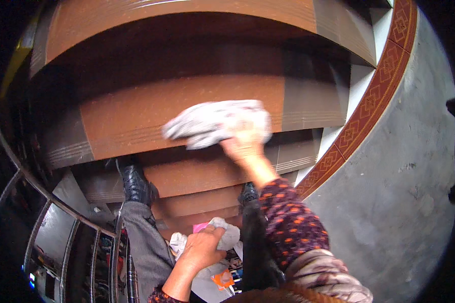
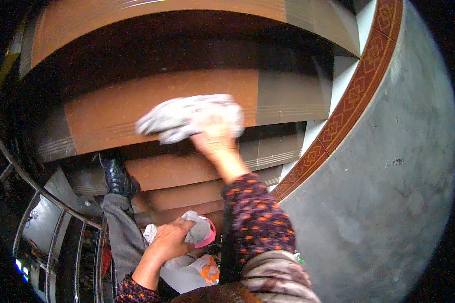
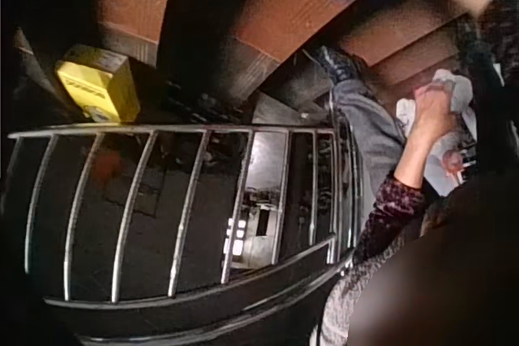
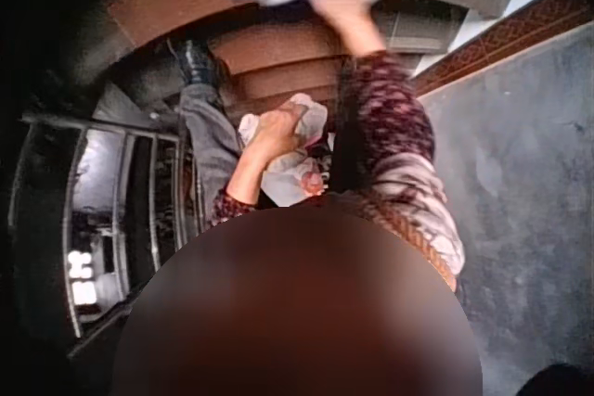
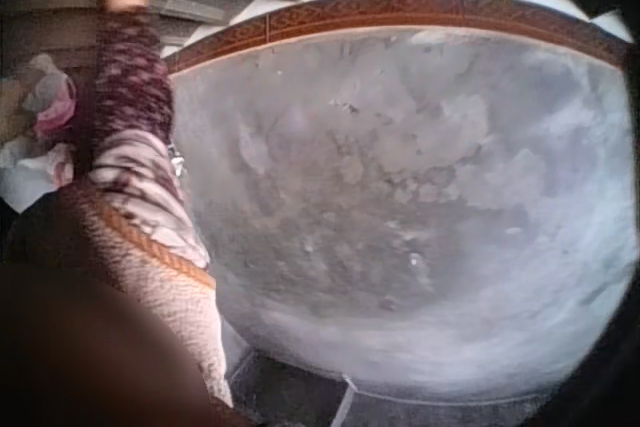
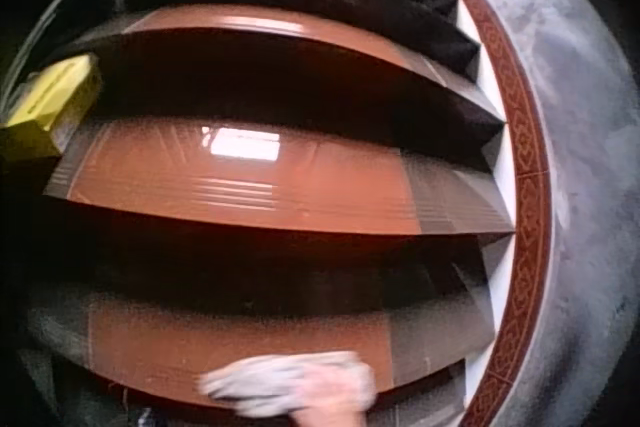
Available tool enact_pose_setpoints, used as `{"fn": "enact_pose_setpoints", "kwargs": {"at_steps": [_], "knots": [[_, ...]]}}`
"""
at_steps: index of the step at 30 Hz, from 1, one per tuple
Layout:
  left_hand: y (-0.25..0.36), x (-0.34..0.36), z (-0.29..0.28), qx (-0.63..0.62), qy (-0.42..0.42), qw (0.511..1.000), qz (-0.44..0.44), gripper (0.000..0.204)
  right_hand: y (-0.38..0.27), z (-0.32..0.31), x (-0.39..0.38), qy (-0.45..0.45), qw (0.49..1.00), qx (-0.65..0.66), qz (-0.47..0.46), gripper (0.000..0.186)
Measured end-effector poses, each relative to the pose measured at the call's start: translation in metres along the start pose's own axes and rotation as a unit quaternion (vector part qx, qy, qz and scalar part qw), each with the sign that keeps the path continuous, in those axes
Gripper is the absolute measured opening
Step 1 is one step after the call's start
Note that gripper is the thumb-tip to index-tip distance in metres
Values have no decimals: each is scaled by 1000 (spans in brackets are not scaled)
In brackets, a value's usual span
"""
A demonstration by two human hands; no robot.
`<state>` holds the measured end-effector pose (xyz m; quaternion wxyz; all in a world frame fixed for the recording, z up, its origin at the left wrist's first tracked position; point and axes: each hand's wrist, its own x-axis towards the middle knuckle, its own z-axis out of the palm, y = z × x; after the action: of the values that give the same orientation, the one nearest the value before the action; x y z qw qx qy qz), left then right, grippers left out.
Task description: The person cleans the spiral staircase steps using a cloth and a pink bucket of water. They wipe each step methodically, occasionally dipping the cloth into the bucket to wet it.
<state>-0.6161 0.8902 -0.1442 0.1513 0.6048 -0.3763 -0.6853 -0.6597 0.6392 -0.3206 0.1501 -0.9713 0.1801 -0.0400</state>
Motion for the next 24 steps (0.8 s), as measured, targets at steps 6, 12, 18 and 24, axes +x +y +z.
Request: {"fn": "enact_pose_setpoints", "kwargs": {"at_steps": [6,12,18,24], "knots": [[-2,-7,14,-57,41,997,42,44,155,-38,-9,84,909,-118,390,52],[-6,-20,-6,-88,75,991,61,50,30,39,109,78,939,-194,273,57],[-19,-46,-54,-108,53,993,1,34,-211,105,254,131,991,-32,-5,38],[-48,-67,-83,-148,122,981,3,36,-377,151,324,-37,991,77,-101,59]]}}
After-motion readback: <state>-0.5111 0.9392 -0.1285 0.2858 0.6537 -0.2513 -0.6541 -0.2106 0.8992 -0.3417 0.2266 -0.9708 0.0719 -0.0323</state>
